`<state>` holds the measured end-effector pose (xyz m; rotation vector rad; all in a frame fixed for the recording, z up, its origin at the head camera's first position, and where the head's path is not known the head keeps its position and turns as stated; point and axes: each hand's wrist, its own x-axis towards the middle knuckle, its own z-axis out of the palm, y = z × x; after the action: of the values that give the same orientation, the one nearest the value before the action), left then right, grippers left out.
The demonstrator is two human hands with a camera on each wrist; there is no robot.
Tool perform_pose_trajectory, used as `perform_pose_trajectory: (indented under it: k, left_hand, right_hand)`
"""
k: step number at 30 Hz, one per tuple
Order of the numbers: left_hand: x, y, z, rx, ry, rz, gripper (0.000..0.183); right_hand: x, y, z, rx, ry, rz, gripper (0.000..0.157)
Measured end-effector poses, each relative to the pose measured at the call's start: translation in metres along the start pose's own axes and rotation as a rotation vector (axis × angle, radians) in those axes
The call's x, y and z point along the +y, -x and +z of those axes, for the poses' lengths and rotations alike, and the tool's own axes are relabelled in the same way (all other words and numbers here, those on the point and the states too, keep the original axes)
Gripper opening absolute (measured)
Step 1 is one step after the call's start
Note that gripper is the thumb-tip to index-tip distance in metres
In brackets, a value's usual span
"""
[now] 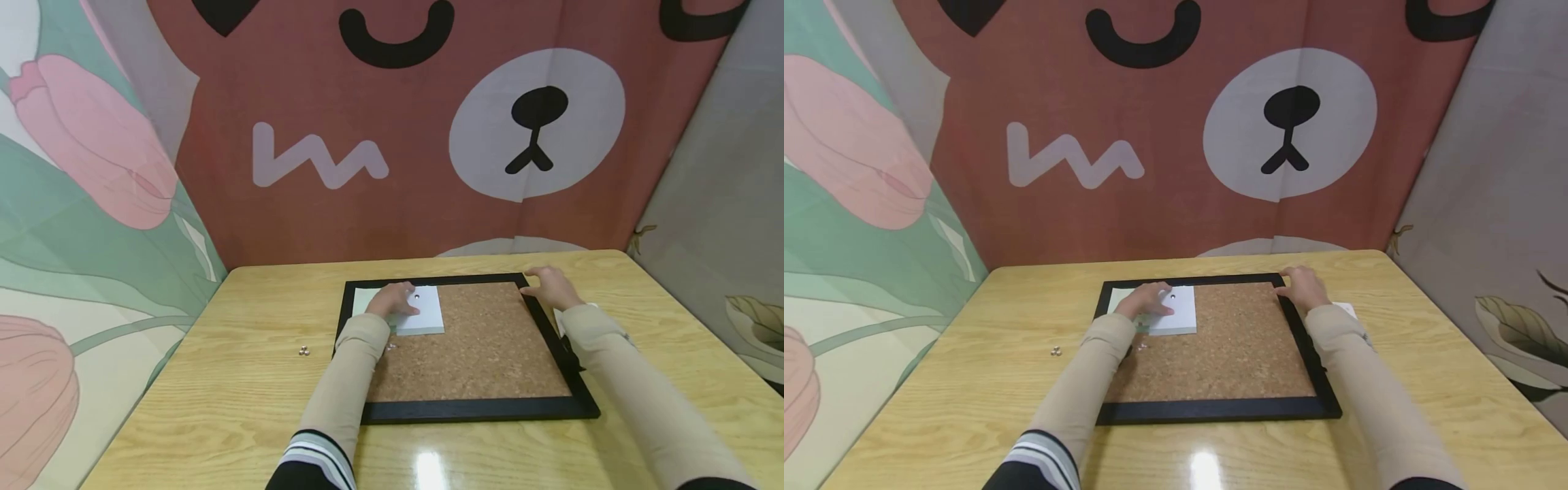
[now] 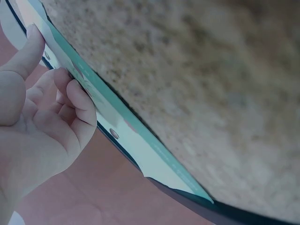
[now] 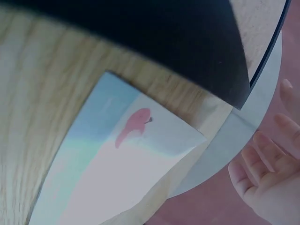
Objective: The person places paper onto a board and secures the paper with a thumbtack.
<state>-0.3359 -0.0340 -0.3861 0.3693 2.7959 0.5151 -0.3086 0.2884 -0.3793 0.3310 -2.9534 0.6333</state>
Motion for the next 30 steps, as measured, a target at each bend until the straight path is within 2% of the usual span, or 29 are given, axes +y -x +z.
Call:
perform_pose_trajectory:
  k: [18,25,30]
  left_hand:
    - [0.0,-0.001,0.0,-0.001,-0.012,0.009,0.061]
    - [-0.001,-0.001,0.001,0.004,0.005,-0.001,0.061]
    - [-0.002,-0.001,0.001,0.005,-0.001,-0.004,0.062]
  right_hand:
    - [0.008,0.017,-0.01,0.04,0.007,0.021,0.045]
    - [0.014,0.025,-0.014,0.018,0.107,0.12,0.048]
    - [0.018,0.031,-0.017,-0.005,0.142,0.159,0.051]
